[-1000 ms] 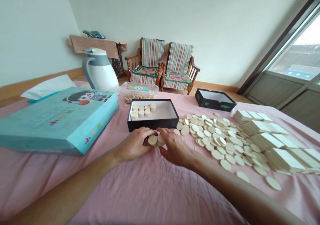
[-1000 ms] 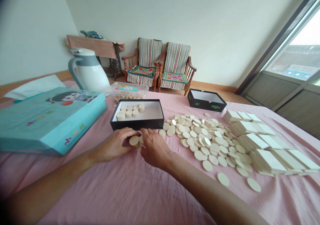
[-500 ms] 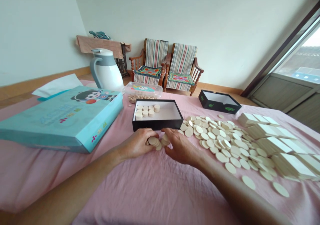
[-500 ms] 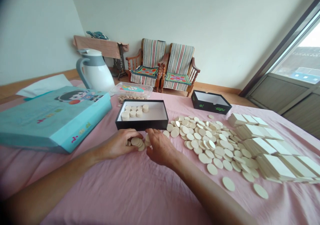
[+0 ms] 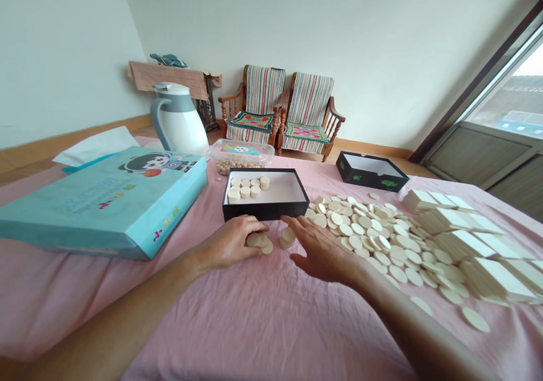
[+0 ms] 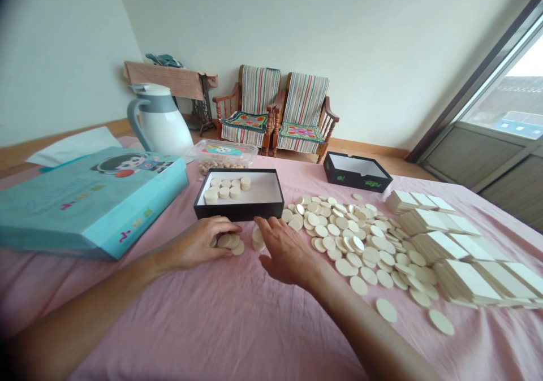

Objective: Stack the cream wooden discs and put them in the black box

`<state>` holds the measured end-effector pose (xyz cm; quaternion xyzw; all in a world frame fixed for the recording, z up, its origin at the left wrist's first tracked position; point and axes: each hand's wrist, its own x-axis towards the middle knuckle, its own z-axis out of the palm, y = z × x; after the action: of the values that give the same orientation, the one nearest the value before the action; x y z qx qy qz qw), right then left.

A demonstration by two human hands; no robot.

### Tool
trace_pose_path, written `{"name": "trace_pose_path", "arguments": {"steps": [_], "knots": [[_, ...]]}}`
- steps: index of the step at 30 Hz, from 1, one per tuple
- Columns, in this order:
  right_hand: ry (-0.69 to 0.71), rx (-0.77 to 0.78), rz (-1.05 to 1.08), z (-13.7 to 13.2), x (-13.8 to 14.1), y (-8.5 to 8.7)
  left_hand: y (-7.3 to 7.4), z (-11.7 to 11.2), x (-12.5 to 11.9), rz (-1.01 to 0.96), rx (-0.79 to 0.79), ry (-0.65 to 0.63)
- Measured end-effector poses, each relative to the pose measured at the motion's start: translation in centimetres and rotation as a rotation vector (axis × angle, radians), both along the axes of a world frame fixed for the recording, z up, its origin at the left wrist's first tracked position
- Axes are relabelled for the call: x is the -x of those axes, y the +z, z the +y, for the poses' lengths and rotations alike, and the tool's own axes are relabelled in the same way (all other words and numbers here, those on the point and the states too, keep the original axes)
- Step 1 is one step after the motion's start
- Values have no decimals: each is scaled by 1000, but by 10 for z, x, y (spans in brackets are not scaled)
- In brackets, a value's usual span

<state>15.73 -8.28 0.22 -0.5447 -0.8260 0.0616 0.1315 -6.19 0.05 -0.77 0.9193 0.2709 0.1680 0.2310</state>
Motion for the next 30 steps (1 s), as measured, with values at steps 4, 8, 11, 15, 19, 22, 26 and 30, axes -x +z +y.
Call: {"name": "trace_pose_path", "arguments": {"steps": [4, 8, 11, 15, 19, 22, 26, 30], "knots": [[-56, -68, 133, -9, -18, -6, 1, 1, 2, 42, -5, 2], [-162, -95, 284, -14, -32, -18, 4, 0, 3, 74, -9, 26], [-222, -138, 405, -13, -39, -27, 9, -2, 2, 63, -14, 57], [-239, -163, 468, -11, -43, -32, 12, -7, -4, 67, -29, 41], [-245, -143, 445, -11, -46, -31, 9, -12, -9, 85, -32, 28], [-242, -114, 438, -14, -47, -28, 12, -12, -9, 58, -21, 73], [-236, -93, 442, -16, -47, -24, 18, -10, -8, 22, -2, 151], [-225, -95, 448, -18, -46, -24, 15, -12, -11, -15, -17, 106]]}}
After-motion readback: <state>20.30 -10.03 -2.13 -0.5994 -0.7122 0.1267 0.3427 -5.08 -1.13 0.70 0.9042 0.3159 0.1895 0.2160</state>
